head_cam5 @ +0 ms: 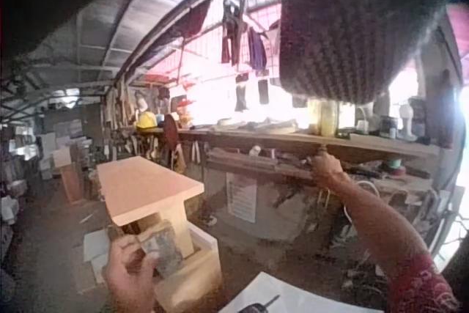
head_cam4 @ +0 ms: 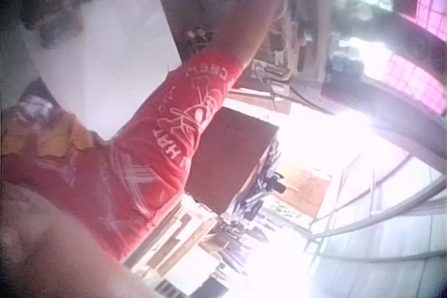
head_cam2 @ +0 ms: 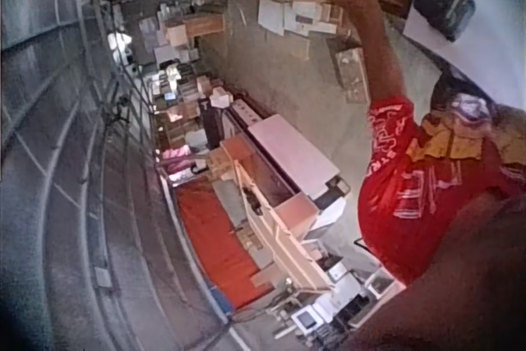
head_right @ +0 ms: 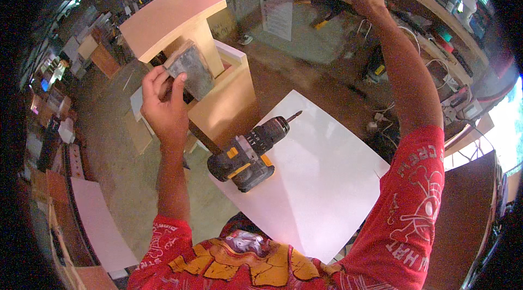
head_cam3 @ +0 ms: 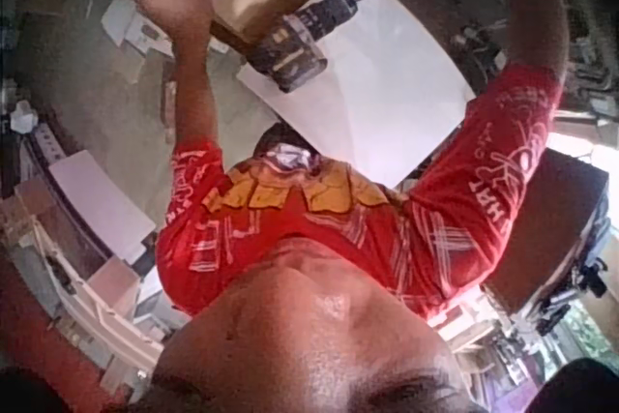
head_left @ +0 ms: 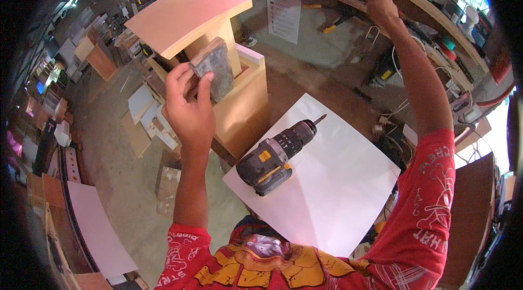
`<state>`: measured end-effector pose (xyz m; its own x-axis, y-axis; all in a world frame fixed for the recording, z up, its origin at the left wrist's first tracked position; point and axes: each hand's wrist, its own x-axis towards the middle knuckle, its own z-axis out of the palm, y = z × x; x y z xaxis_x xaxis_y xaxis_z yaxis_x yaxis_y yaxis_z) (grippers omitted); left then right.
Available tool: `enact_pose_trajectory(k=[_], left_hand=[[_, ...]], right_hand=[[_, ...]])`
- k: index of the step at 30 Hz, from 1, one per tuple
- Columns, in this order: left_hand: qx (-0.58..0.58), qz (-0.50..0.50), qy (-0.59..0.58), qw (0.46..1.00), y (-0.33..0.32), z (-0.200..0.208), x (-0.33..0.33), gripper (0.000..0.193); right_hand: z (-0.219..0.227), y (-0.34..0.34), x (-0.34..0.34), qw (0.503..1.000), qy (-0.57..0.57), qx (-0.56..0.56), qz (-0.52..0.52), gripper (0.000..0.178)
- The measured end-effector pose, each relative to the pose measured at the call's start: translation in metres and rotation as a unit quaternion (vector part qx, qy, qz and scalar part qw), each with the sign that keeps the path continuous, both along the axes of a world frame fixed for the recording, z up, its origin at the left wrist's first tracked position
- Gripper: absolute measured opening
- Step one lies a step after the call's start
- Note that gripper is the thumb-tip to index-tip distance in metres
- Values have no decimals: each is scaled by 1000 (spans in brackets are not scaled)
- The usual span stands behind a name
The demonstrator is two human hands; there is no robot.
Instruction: The person assembles a wooden cabinet by inserting a metal drawer slide into a pre-drilled slot, then uses a cordless drill to drive screws into the slide to secure it. The person also retrieves screws from a storage box and applies red tape to the edge of a wooden panel.
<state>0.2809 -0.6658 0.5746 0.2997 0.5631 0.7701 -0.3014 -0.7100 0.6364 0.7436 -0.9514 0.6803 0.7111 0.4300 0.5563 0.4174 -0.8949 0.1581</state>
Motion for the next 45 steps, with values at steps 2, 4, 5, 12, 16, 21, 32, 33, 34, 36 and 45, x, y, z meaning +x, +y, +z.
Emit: enact_pose_trajectory(k=[2,4,5,12,16,21,32,33,34,36,45], left_hand=[[-12,16,-1,1000,1,-7,6,38],[-15,26,11,999,-6,-4,18,38],[-15,35,33,999,-5,-3,20,38],[-3,42,38,998,14,-19,39,32],[15,83,71,994,19,-20,38,30],[35,111,100,988,17,-15,36,33],[11,46,98,994,16,-3,30,71],[29,63,101,992,19,-5,30,72],[46,80,104,990,22,-8,31,73],[57,94,113,988,23,-9,32,74],[18,80,144,986,18,-7,30,76]], right_hand=[[-1,0,-13,998,-48,22,20,26],[14,-19,-2,986,-146,55,64,24],[25,-20,-9,976,-177,98,86,27],[71,-7,-132,916,-152,317,193,30],[36,54,-194,644,311,586,380,29],[-18,128,-262,521,525,530,414,24],[-44,189,-252,400,591,562,419,21],[-43,192,-252,390,589,559,433,22],[-43,195,-252,386,591,562,431,23],[-42,198,-252,380,593,570,424,25],[-43,202,-251,319,617,589,412,25]])
